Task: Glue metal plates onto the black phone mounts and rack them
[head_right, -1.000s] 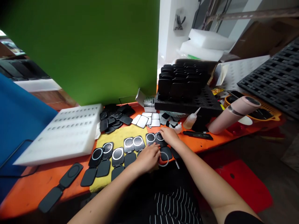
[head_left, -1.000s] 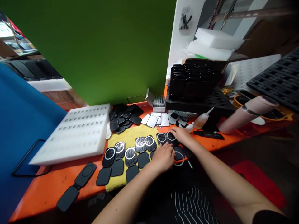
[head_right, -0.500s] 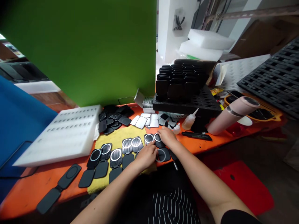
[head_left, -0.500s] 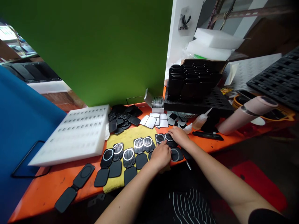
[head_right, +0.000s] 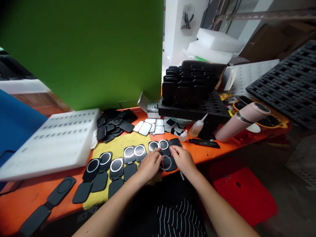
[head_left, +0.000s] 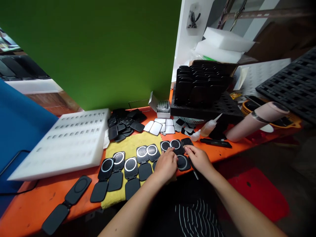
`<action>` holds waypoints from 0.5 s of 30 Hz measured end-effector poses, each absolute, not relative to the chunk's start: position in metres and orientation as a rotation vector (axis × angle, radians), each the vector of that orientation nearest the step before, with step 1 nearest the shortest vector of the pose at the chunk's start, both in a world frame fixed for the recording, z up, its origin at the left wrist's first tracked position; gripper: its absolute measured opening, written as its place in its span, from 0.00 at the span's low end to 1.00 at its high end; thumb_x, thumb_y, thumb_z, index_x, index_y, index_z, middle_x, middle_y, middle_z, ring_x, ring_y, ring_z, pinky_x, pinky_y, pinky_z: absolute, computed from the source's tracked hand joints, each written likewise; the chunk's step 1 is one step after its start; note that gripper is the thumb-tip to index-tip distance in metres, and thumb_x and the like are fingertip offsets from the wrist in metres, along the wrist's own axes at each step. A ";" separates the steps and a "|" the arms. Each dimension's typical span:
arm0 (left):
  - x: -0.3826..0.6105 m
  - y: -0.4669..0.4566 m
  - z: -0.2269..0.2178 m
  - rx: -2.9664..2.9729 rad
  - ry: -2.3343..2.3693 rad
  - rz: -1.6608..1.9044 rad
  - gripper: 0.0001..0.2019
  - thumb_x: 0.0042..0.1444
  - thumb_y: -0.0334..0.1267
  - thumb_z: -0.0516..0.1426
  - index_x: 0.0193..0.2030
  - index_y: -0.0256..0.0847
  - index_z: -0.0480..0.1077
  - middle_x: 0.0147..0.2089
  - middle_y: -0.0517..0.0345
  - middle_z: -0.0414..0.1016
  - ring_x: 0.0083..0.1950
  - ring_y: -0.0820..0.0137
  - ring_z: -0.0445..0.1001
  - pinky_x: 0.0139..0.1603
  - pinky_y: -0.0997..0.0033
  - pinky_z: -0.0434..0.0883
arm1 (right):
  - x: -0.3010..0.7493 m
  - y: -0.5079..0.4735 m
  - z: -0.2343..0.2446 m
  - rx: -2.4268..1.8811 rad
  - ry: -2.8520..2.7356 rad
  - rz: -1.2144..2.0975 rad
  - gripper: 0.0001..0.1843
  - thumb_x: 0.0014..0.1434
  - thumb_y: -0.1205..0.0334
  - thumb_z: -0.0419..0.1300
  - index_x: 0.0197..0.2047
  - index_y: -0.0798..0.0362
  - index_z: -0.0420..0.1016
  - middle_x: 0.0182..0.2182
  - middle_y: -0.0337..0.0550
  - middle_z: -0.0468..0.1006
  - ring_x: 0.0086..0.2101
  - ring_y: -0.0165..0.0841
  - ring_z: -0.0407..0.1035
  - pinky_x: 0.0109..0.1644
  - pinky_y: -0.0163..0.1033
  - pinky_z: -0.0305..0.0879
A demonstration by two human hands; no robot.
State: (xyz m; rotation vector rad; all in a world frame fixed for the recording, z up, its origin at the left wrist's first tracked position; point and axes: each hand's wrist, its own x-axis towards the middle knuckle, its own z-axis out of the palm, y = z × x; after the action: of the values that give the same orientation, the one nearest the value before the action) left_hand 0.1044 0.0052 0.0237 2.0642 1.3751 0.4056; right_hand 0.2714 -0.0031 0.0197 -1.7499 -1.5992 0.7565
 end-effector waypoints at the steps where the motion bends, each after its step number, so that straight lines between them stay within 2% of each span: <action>1: 0.105 0.004 0.026 2.038 1.378 0.464 0.14 0.60 0.38 0.42 0.34 0.43 0.67 0.58 0.59 0.61 0.60 0.67 0.56 0.61 0.58 0.52 | 0.268 -0.010 0.019 -1.717 -1.504 0.898 0.19 0.57 0.50 0.48 0.43 0.51 0.71 0.31 0.43 0.76 0.32 0.33 0.70 0.36 0.37 0.64; 3: 0.106 0.001 0.030 1.991 1.385 0.574 0.13 0.60 0.37 0.42 0.34 0.43 0.66 0.57 0.59 0.63 0.59 0.69 0.58 0.60 0.60 0.55 | 0.262 -0.022 0.017 -1.607 -1.352 1.153 0.21 0.56 0.49 0.49 0.45 0.53 0.69 0.30 0.43 0.76 0.30 0.32 0.70 0.33 0.36 0.65; 5: 0.107 0.000 0.031 1.985 1.368 0.632 0.14 0.60 0.38 0.41 0.34 0.43 0.66 0.56 0.58 0.64 0.58 0.71 0.59 0.58 0.63 0.57 | 0.260 -0.027 0.015 -1.533 -1.273 1.258 0.21 0.55 0.49 0.50 0.45 0.54 0.69 0.28 0.42 0.75 0.29 0.31 0.69 0.32 0.35 0.66; 7: 0.108 -0.001 0.030 2.044 1.341 0.615 0.14 0.61 0.39 0.41 0.37 0.43 0.66 0.57 0.58 0.62 0.59 0.71 0.58 0.59 0.63 0.56 | 0.268 -0.025 0.013 -1.564 -1.221 1.221 0.21 0.54 0.50 0.51 0.45 0.55 0.70 0.25 0.41 0.74 0.26 0.29 0.68 0.30 0.34 0.65; 10: 0.111 0.001 0.022 2.217 1.388 0.495 0.15 0.60 0.43 0.43 0.49 0.43 0.63 0.61 0.54 0.56 0.62 0.65 0.53 0.61 0.56 0.50 | 0.290 -0.010 0.010 -1.696 -1.147 1.063 0.23 0.53 0.50 0.52 0.45 0.57 0.69 0.23 0.40 0.73 0.22 0.28 0.65 0.26 0.33 0.63; 12: 0.113 0.003 0.016 2.339 1.422 0.381 0.21 0.57 0.46 0.46 0.55 0.41 0.58 0.63 0.50 0.50 0.63 0.60 0.50 0.61 0.53 0.48 | 0.304 0.004 0.007 -1.765 -1.175 0.956 0.22 0.52 0.50 0.52 0.44 0.57 0.70 0.23 0.41 0.73 0.21 0.28 0.65 0.25 0.33 0.63; 15: 0.119 0.004 0.009 2.487 1.362 0.240 0.28 0.55 0.50 0.47 0.60 0.39 0.53 0.65 0.50 0.44 0.64 0.58 0.45 0.62 0.53 0.46 | 0.314 0.024 0.003 -1.837 -1.331 0.814 0.20 0.53 0.50 0.50 0.41 0.54 0.73 0.23 0.41 0.74 0.21 0.29 0.66 0.26 0.35 0.64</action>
State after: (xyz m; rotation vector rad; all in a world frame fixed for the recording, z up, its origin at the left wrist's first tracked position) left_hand 0.1190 0.0036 0.0090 2.4868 1.3622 0.2403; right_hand 0.3137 0.0240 0.0030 -1.8366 -1.3313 0.8138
